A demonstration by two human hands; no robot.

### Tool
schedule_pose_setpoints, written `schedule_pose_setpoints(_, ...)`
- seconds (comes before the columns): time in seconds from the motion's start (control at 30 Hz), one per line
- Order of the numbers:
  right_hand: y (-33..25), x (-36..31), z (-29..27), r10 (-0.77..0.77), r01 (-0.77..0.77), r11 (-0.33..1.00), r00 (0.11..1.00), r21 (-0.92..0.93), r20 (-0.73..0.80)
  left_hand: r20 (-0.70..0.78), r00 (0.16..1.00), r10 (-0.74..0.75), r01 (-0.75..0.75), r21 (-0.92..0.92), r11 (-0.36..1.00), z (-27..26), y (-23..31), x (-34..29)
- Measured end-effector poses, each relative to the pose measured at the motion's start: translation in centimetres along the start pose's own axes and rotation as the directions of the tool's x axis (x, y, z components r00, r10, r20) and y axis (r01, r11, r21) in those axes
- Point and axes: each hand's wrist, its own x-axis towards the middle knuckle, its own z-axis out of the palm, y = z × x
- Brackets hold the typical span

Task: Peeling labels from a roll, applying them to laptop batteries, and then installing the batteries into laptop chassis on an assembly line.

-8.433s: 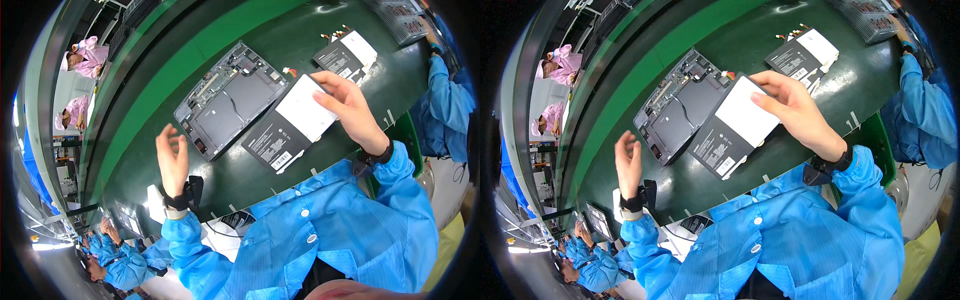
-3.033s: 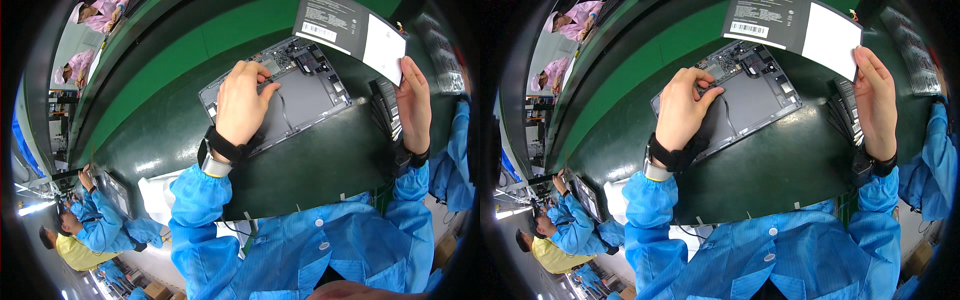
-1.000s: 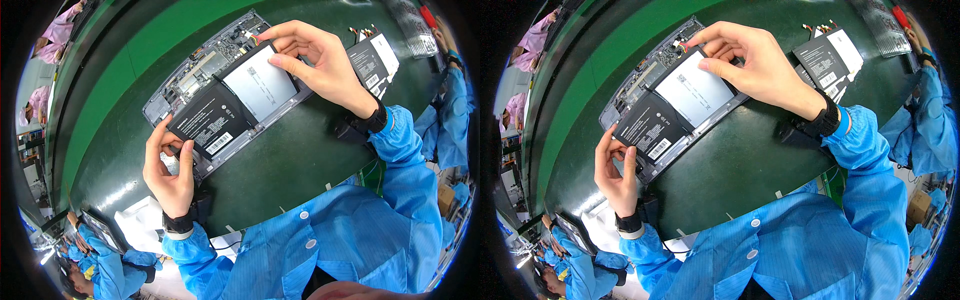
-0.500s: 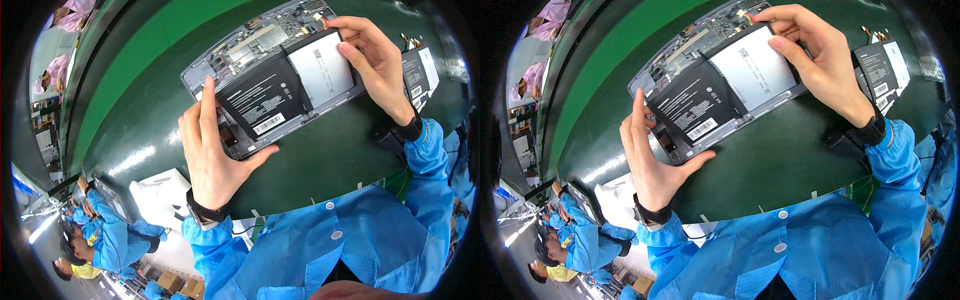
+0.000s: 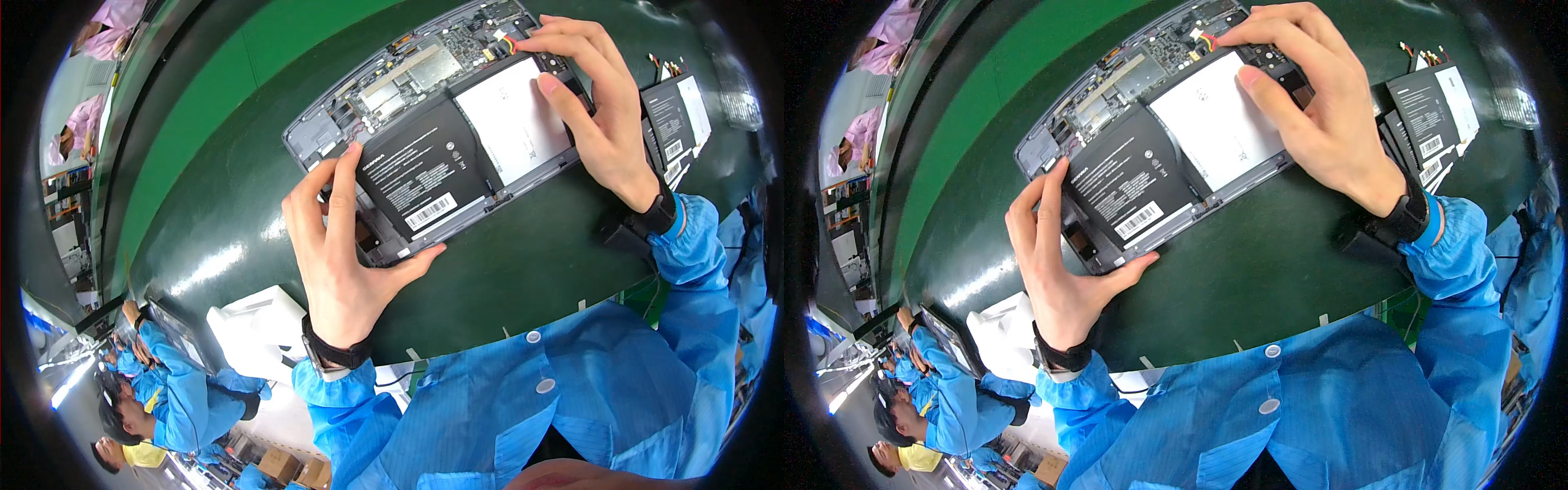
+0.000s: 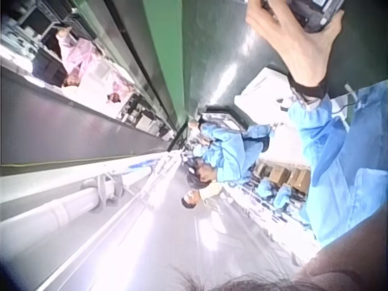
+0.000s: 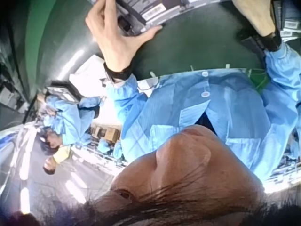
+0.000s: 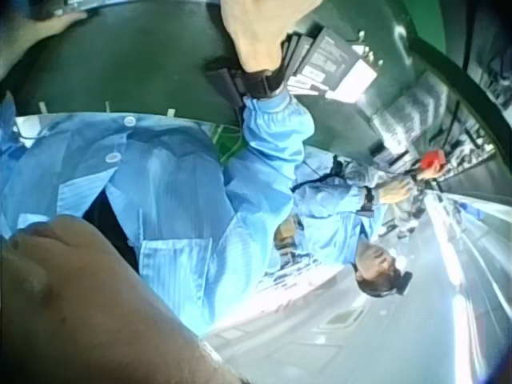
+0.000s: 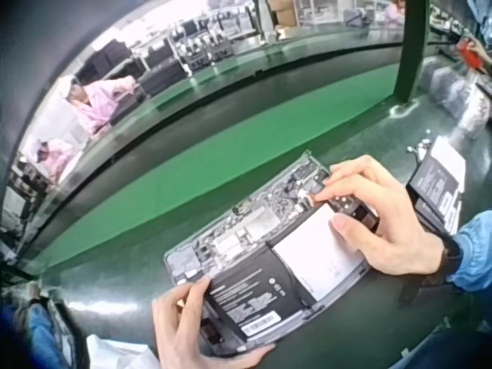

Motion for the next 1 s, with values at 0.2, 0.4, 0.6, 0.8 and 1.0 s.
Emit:
schedule_pose_setpoints(0.2,0.3,-0.3,0.3,0.012,-0.013,1.0,0.999,-0.028,-0.047,0.021,0.999,-0.031,0.031,0.028,0.999,0.0,0.0,0.1)
schedule_pose_setpoints(0.4,-0.2,-0.5,-0.2,0.066,-0.065,0.996,0.997,-0.058,0.029,0.069,0.997,-0.044,0.035,0.119,0.992,0.1,0.2,0.4)
schedule_pose_setpoints(0.6,-0.6,0.1,-0.1,0.026,-0.024,0.988,1.0,-0.153,0.015,0.087,0.995,-0.056,0.042,0.16,0.986,-0.2,0.5,0.6)
schedule_pose_setpoints(0.8,-0.6,0.3,0.1,-0.006,0.014,0.974,0.999,-0.224,0.037,0.177,0.982,-0.068,0.031,0.201,0.979,-0.5,1.2,0.8)
schedule_pose_setpoints(1.0,-1.4,0.5,-0.5,-0.054,0.081,0.961,0.993,-0.265,0.109,0.223,0.974,0.023,-0.066,0.186,0.98,-0.6,1.6,0.5)
